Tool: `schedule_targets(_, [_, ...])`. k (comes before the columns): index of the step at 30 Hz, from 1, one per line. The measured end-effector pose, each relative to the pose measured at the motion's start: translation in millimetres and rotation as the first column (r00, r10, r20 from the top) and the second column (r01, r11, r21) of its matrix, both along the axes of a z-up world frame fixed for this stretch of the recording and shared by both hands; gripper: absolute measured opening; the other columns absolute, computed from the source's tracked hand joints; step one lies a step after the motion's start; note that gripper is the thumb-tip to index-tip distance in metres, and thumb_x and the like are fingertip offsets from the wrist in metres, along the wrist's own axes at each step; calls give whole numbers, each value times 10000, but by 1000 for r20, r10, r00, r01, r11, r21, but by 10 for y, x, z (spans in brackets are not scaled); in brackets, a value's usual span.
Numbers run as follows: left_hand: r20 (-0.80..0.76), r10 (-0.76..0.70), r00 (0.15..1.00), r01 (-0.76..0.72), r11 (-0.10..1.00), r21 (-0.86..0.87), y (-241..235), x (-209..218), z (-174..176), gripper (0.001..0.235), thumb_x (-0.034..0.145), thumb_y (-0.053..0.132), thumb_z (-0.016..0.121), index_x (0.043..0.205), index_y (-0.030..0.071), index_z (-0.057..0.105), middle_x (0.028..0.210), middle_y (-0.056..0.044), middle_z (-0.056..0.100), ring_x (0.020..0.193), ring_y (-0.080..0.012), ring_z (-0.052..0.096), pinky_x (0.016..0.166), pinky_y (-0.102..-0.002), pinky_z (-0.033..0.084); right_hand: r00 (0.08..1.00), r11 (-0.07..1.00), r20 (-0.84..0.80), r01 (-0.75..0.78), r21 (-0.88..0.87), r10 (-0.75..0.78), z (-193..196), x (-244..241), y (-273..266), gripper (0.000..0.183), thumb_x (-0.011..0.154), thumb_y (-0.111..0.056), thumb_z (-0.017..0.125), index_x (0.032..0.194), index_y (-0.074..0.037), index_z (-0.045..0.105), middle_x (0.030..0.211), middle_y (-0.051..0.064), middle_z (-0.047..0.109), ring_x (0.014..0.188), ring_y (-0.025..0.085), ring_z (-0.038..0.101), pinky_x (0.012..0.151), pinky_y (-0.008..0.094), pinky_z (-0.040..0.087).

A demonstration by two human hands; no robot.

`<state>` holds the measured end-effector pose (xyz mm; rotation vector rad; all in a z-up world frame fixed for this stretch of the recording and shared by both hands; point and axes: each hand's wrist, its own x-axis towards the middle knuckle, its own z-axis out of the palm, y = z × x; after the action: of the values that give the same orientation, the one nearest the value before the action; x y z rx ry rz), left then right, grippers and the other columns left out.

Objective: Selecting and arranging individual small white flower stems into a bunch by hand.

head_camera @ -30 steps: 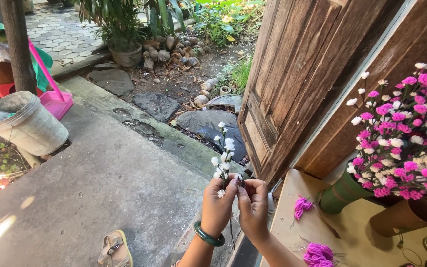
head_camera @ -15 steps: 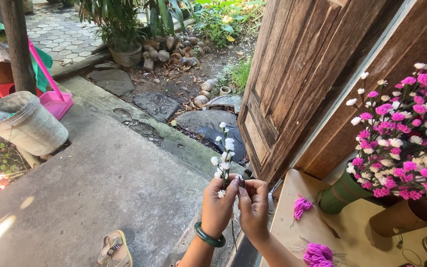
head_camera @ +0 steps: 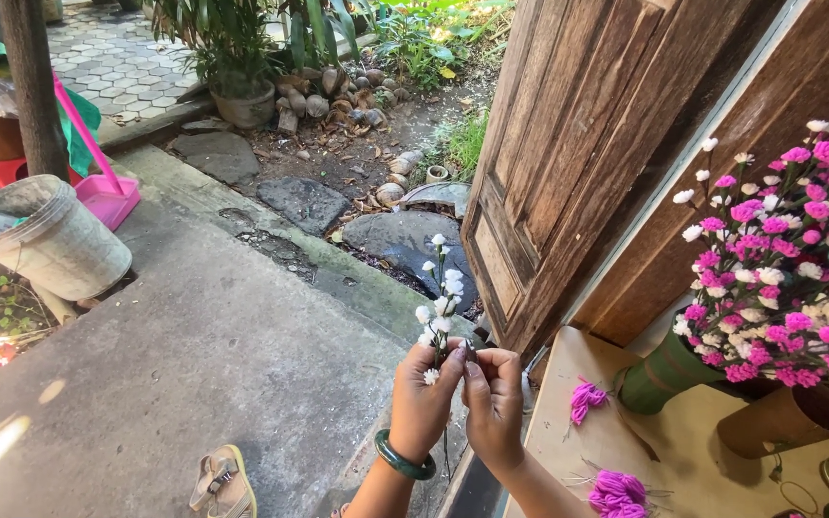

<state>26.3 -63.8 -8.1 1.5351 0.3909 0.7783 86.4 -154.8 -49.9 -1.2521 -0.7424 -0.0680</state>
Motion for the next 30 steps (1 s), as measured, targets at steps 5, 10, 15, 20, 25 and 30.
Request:
schedule_targets(5, [14, 3, 1000, -4, 1000, 24, -4, -3, 13, 210, 916, 230, 697, 1076, 120, 777, 1003, -17, 769, 917, -138, 719, 832, -303, 565, 996, 1000, -86, 15, 23, -13, -26, 30, 16, 93, 1034, -170, 523, 1056, -81, 514, 718, 48, 517, 499, 114, 485, 443, 271, 391])
schedule_targets(10, [129, -90, 988, 100, 992, -75, 47, -34, 77, 201, 955, 133, 680, 1142, 80, 729, 855, 5, 679, 759, -99, 611, 655, -269, 546, 963, 986, -262, -19, 167, 63, 110, 52, -11, 102, 1009, -125, 488, 1088, -73, 449, 653, 65, 443, 475, 157, 443, 440, 300, 329])
schedule_targets(15, [265, -134, 955, 178, 973, -149, 122, -72, 141, 97, 990, 114, 651, 923, 64, 602, 763, -47, 596, 615, -148, 614, 575, -269, 539, 940, 969, -253, -194, 153, 229, 115, 145, -95, 105, 968, -84, 522, 1060, -46, 488, 676, 68, 432, 394, 110, 331, 357, 280, 244])
schedule_targets(20, [208, -168, 964, 201, 968, -148, 166, -91, 107, 87, 967, 99, 668, 1035, 52, 641, 816, -40, 628, 643, -132, 620, 634, -274, 549, 961, 984, -213, -168, 53, 176, 135, 47, -113, 116, 968, -95, 558, 1067, -56, 513, 684, 56, 487, 443, 104, 376, 387, 259, 289])
schedule_targets(25, [158, -167, 973, 190, 971, -148, 147, -94, 125, 155, 951, 86, 655, 1099, 42, 676, 833, -45, 668, 660, -142, 642, 655, -292, 576, 992, 996, -92, -84, -23, 82, 143, -31, -78, 106, 958, -121, 567, 1041, -56, 565, 730, 55, 569, 498, 99, 483, 414, 238, 368])
schedule_targets(30, [208, -186, 960, 210, 973, -101, 97, -112, 209, 54, 978, 100, 652, 980, 50, 673, 755, -24, 624, 622, -119, 578, 601, -267, 523, 994, 997, -79, -77, -6, 76, 93, -50, -64, 142, 982, -137, 564, 1094, -51, 578, 838, 66, 627, 548, 88, 503, 451, 219, 410])
